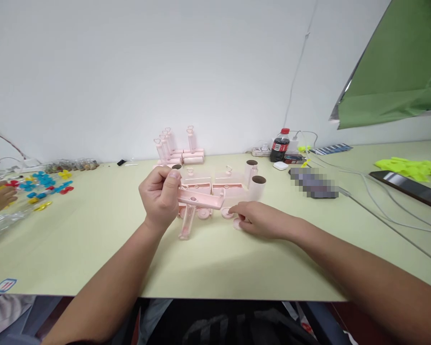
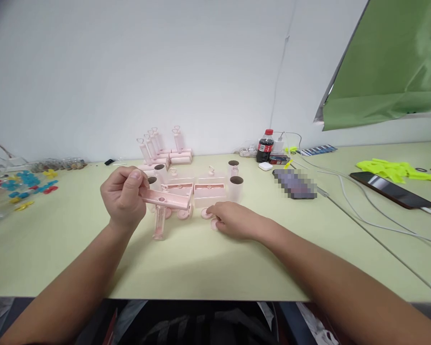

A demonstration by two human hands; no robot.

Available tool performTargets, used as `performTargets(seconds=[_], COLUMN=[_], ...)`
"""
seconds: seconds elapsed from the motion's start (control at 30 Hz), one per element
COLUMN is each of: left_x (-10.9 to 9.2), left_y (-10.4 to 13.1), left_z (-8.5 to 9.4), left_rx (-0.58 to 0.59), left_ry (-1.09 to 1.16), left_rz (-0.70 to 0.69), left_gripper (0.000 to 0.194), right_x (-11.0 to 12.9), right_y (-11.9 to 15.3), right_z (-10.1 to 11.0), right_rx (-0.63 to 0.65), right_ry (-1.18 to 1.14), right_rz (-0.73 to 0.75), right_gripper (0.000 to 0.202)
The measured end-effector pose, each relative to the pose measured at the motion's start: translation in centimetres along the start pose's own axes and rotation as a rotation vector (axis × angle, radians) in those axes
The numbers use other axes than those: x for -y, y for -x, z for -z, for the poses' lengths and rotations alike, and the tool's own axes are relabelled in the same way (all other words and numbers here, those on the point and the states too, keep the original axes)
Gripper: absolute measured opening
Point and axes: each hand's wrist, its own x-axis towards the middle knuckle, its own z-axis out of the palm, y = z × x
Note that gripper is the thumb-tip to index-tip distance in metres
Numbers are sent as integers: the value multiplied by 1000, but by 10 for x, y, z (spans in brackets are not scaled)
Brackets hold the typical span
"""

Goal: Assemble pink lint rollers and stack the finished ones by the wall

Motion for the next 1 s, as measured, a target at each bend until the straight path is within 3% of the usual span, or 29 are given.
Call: performTargets(seconds=[0.17,0.37,0.6,1.0], left_x=[1,-1,-1,1], left_y=[-1,-1,-3,-4], left_z=[0,-1,-1,-1], left_rx=[-22,-25,-47,-66], left_ry=[2,12,-21,-21], left_rz=[-2,0,-30,-37], left_gripper=[30,28,30,29], right_x=[-7,-3,-9,-3], right_y=[-1,-1,-4,-6], right_z=[4,-5,-6,-9], right_rx=[38,7,-19,-7], right_ry=[71,57,65,33], right_rz=[-36,23,-14,67], right_gripper=[41,39,38,32])
